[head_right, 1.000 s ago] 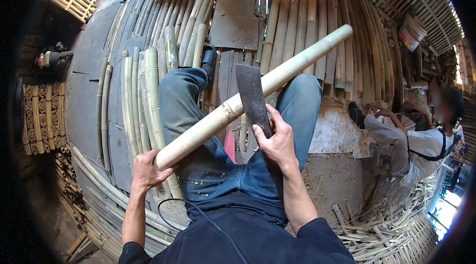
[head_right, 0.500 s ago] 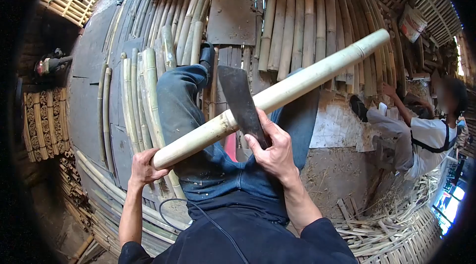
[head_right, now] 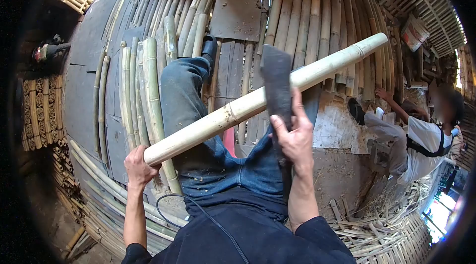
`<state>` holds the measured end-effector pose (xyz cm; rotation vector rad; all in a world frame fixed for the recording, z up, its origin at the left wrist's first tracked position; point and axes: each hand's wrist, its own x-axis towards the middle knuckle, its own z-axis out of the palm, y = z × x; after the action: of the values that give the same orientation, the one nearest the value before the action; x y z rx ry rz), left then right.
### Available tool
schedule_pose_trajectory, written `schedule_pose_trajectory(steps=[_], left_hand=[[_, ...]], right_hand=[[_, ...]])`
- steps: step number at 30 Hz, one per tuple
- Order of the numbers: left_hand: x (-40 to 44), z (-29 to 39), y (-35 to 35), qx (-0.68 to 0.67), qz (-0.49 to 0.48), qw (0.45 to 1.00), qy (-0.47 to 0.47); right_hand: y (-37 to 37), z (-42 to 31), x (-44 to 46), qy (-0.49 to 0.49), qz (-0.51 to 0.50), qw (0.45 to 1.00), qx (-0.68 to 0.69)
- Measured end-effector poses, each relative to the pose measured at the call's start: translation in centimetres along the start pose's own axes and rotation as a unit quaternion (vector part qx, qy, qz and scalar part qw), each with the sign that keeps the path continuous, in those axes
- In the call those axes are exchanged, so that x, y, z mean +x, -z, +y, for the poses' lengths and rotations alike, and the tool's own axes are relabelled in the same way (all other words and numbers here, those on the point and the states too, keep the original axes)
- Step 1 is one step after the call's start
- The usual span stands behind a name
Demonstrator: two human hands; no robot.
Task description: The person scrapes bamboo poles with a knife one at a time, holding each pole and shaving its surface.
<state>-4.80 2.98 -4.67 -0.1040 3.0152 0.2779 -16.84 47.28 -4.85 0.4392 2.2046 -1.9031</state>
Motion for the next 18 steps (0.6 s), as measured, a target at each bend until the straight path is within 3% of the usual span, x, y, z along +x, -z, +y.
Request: schedule_pose_trajectory(steps=[2, 3, 5, 7, 8, 9, 12, 15, 18], left_hand=[[-0.1, -0.3, -1.1, -0.003, 0.032, 0.999, -0.024], [-0.3, -0.3, -1.4, -0.008, 0.060, 0.997, -0.050], [0.2, 0.0, -1.4, -0.009, 0.070, 0.996, -0.057], [0.4, 0.1, -1.4, -0.012, 0.075, 0.995, -0.068], [0.5, 0.0, -1.6, -0.010, 0.078, 0.994, -0.072], [0.4, -0.3, -1.7, -0.008, 0.076, 0.994, -0.075], [0.4, -0.9, -1.5, -0.004, 0.094, 0.992, -0.081], [0.2, -0.3, -1.1, -0.016, 0.078, 0.994, -0.079], [0.1, 0.0, -1.3, -0.018, 0.074, 0.995, -0.071]], right_hand=[[1.3, -0.6, 0.9, -0.025, 0.035, 0.999, -0.022], [1.9, 0.9, 1.7, 0.025, 0.040, 0.999, 0.017], [1.1, 1.7, 2.4, 0.121, 0.073, 0.990, -0.029], [-0.7, 1.1, 1.2, 0.108, 0.055, 0.992, -0.041], [-1.9, 2.1, 0.7, 0.159, 0.049, 0.979, -0.116], [-3.6, 1.1, -0.4, 0.174, 0.003, 0.979, -0.104], [-4.8, -0.6, -1.8, 0.089, -0.055, 0.982, -0.156], [-3.8, 2.5, 0.0, 0.159, -0.018, 0.985, -0.071], [-1.1, 0.8, 1.9, 0.137, 0.090, 0.985, -0.046]])
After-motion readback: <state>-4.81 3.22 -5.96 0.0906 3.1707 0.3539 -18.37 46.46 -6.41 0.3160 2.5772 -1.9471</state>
